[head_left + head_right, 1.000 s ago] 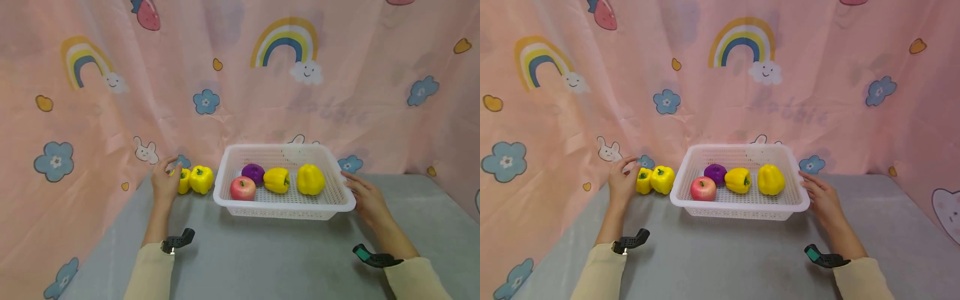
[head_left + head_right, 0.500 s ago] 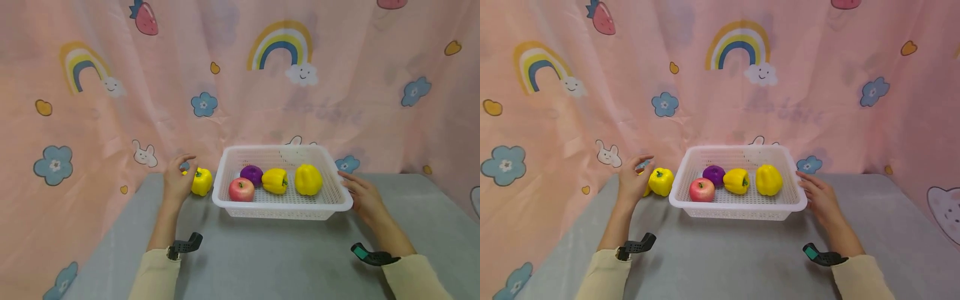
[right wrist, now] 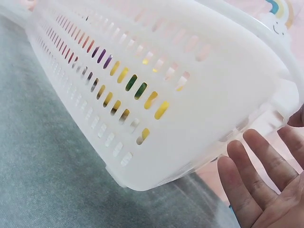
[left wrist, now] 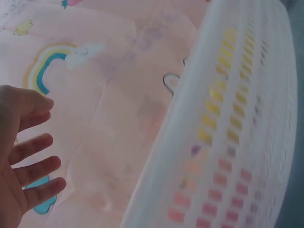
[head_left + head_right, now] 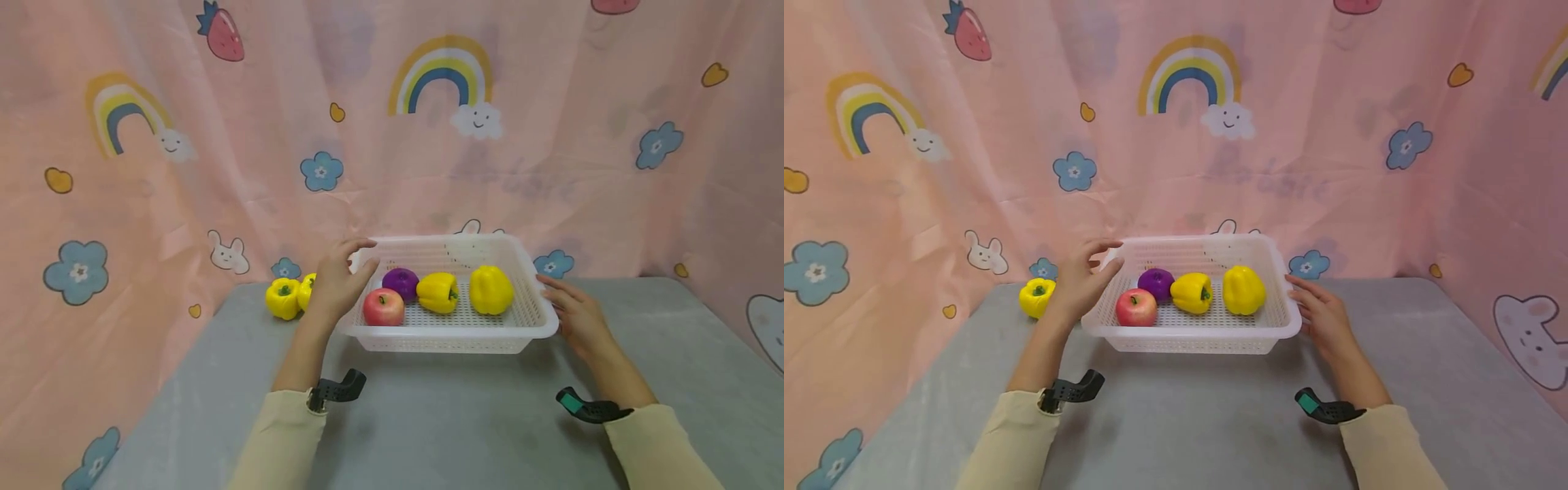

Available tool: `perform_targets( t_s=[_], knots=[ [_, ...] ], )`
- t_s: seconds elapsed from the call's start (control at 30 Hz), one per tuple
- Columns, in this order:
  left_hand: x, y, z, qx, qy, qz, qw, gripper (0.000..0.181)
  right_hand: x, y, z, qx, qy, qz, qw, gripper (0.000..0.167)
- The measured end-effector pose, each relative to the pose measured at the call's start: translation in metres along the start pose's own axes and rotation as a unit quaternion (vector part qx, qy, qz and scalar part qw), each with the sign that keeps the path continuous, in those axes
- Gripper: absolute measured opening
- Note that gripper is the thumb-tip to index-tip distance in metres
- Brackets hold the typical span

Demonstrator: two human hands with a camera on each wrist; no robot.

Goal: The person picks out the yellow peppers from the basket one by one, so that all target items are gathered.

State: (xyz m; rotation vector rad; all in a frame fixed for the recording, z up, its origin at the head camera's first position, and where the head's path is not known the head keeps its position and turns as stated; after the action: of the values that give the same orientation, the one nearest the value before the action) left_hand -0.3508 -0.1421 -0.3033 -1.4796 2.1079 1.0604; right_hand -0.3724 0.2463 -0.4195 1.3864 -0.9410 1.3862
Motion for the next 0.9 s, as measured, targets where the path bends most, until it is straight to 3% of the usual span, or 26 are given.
perform_targets(
  t_s=[0.2, 0.37, 0.57, 0.9],
  knots=[
    [-0.023, 0.019, 0.026, 0.011, -0.047, 0.008, 0.9988, 0.033, 0.003, 0.001, -0.002, -0.004, -0.012, -0.004, 0.9999, 0.051],
    [-0.030, 0.029, 0.059, 0.063, -0.037, -0.006, 0.9973, 0.038, 0.000, -0.001, -0.002, -0.001, -0.018, -0.001, 0.9998, 0.052],
    [-0.025, 0.037, 0.087, 0.092, -0.006, -0.012, 0.9957, 0.038, -0.001, -0.003, 0.000, -0.002, -0.017, 0.001, 0.9999, 0.053],
    [-0.016, 0.044, 0.107, 0.123, 0.029, -0.047, 0.9909, 0.038, 0.000, -0.001, 0.000, -0.014, -0.023, 0.007, 0.9996, 0.057]
  ],
)
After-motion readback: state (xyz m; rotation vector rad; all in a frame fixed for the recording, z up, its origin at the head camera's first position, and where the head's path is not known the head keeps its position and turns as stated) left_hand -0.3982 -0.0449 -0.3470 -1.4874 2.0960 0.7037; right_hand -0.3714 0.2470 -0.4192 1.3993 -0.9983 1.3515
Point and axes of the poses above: each hand's wrist, its own y-axis towards the middle knuckle, its own z-axis out of the palm, x = y × z, the point moved 4 cm from there along y, towards the middle knuckle, and after that the axes turned 11 degrees about x, right-handed, at the moved point
